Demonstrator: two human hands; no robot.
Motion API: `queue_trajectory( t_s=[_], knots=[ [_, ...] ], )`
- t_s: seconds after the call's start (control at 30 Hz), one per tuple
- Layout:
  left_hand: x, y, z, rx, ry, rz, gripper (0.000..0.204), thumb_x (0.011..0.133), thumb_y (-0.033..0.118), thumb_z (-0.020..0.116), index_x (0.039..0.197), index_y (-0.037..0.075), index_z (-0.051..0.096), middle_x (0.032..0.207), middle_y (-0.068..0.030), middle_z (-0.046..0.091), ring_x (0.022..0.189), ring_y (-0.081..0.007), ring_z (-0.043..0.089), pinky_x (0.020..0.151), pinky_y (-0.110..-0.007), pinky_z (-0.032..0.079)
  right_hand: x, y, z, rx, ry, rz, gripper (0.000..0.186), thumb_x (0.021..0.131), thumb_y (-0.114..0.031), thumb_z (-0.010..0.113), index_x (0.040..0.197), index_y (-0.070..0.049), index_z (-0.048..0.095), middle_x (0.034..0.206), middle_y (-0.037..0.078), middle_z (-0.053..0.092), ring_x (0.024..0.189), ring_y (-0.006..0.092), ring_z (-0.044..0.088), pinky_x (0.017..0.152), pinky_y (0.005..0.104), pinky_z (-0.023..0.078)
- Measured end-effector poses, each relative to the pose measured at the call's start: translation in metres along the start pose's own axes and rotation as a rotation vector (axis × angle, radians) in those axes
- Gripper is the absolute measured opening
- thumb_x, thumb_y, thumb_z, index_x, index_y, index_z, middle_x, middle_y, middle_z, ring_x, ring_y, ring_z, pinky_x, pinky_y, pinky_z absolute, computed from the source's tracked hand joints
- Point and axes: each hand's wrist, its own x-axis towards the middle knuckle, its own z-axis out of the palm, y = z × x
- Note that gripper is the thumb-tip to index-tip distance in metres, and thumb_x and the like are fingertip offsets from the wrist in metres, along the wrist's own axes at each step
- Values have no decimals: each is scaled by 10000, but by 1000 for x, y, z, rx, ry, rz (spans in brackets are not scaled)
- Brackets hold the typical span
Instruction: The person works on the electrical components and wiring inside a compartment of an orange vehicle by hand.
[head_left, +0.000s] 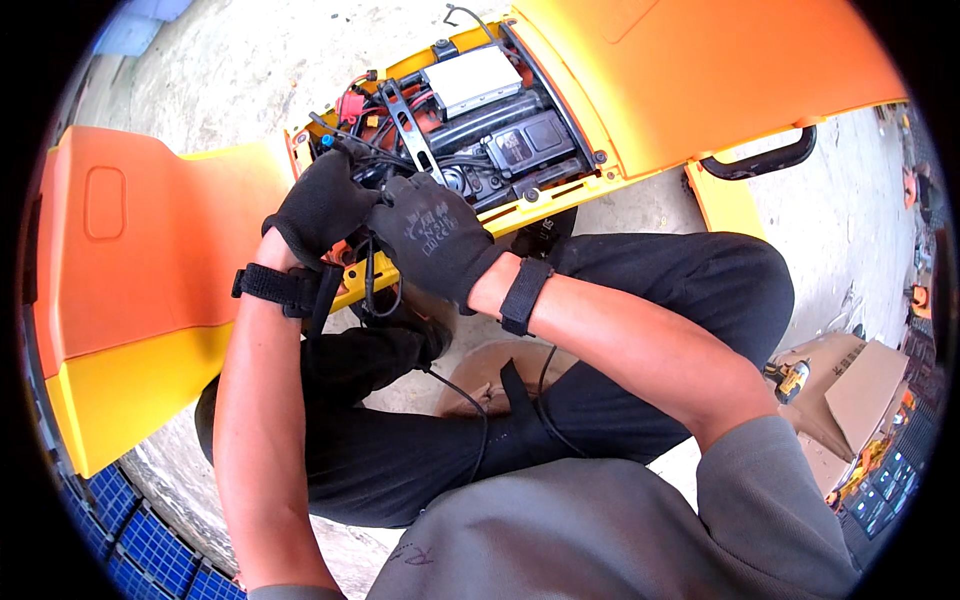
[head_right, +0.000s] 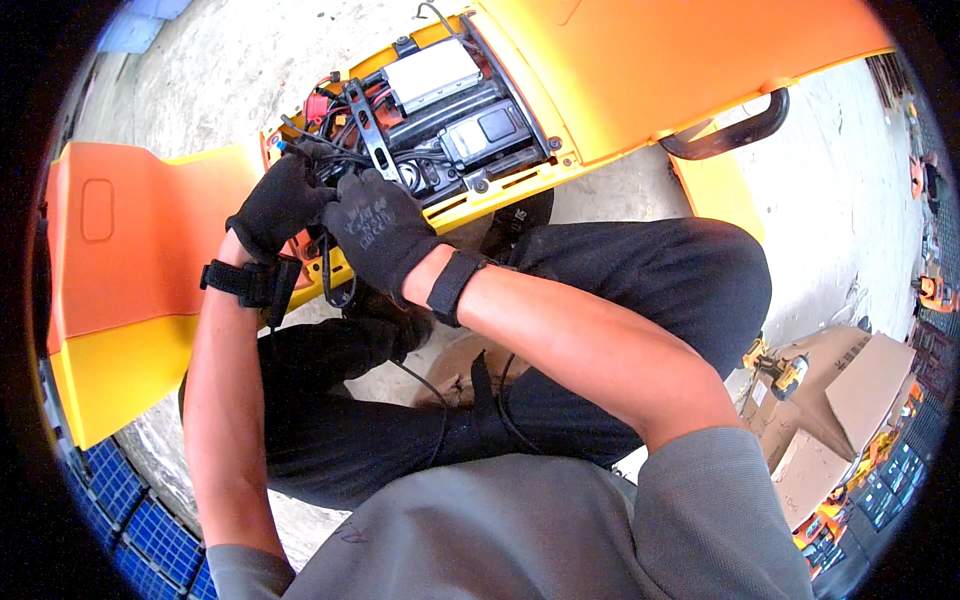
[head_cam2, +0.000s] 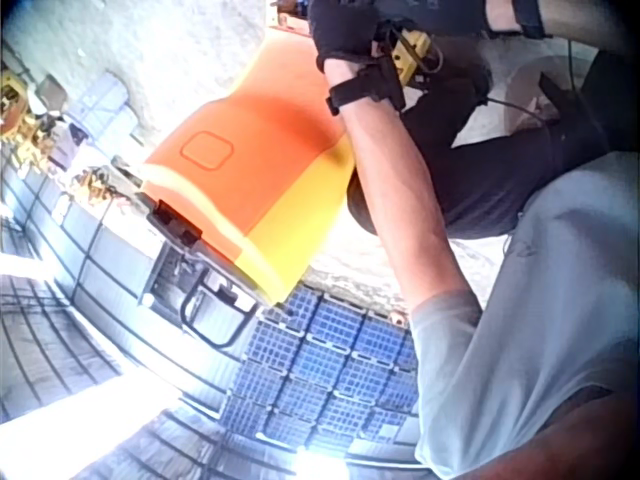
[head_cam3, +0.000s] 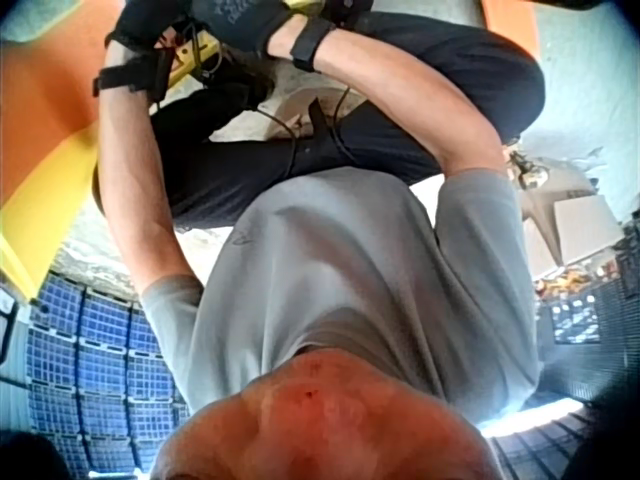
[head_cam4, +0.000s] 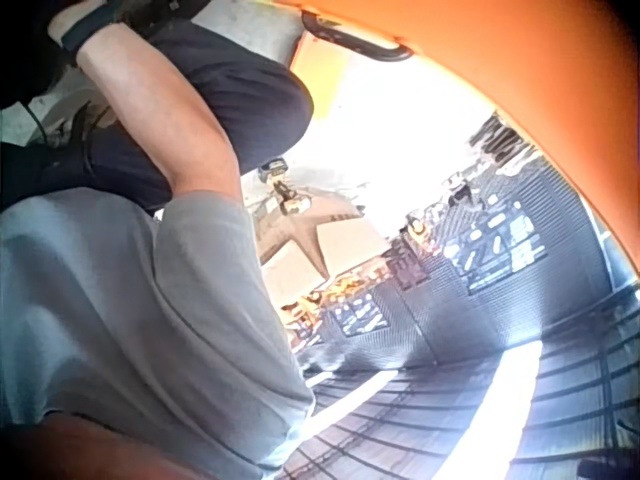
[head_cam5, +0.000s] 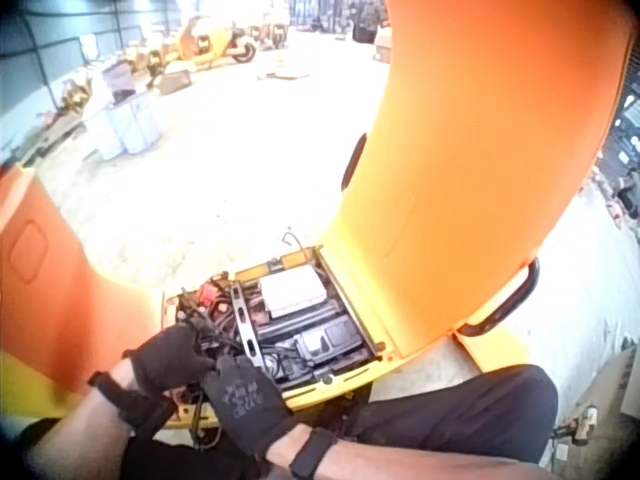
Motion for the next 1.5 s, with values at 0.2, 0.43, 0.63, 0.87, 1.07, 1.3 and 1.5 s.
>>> queue_trajectory(
  t_s=[0.2,0.43,0.63,0.87,1.07,1.3,1.5],
  knots=[
    [8,-7,-4,137,-80,-66,385,788,27,737,1147,-8,602,1089,-94,671,944,-153,636,842,-309,520,10,12,-12,56,-5,54,134,849,-125,590,951,-67,654,877,145,600,856,332,607,735,437,507],
    [7,-42,-6,-37,-56,123,321,741,87,706,1024,-34,617,934,-235,676,891,-351,672,736,-399,535,38,44,-37,448,-17,231,245,937,-266,550,950,-54,673,882,183,666,831,360,648,746,438,511],
    [15,-23,8,23,38,47,181,816,53,660,994,21,654,790,-55,674,678,-153,640,618,-305,541,43,56,-71,890,-242,452,190,919,-215,639,1031,-66,674,836,81,672,722,179,647,695,294,523],
    [7,-18,14,225,142,186,302,735,69,714,1029,28,660,887,-129,714,777,-243,694,722,-350,554,54,69,-67,1091,-271,525,174,983,-213,599,944,-43,606,802,-13,598,705,63,572,643,200,503],
    [11,-6,28,385,235,128,300,720,149,738,998,47,693,888,-177,713,822,-347,689,743,-397,547,49,64,-75,925,-241,339,171,951,-159,633,1033,-12,607,856,3,614,755,81,579,707,236,517],
    [15,-6,31,190,203,-55,217,776,176,705,941,35,715,816,-158,709,747,-265,683,705,-363,534,28,100,-67,15,-300,189,219,819,-183,702,1016,-87,719,901,125,715,830,241,697,796,341,536],
    [10,-2,29,176,246,8,224,771,186,714,927,25,715,780,-146,705,691,-248,674,665,-355,530,20,87,-50,-275,-204,-30,212,797,-188,683,990,-103,708,974,129,689,947,327,644,858,443,492]
  ],
)
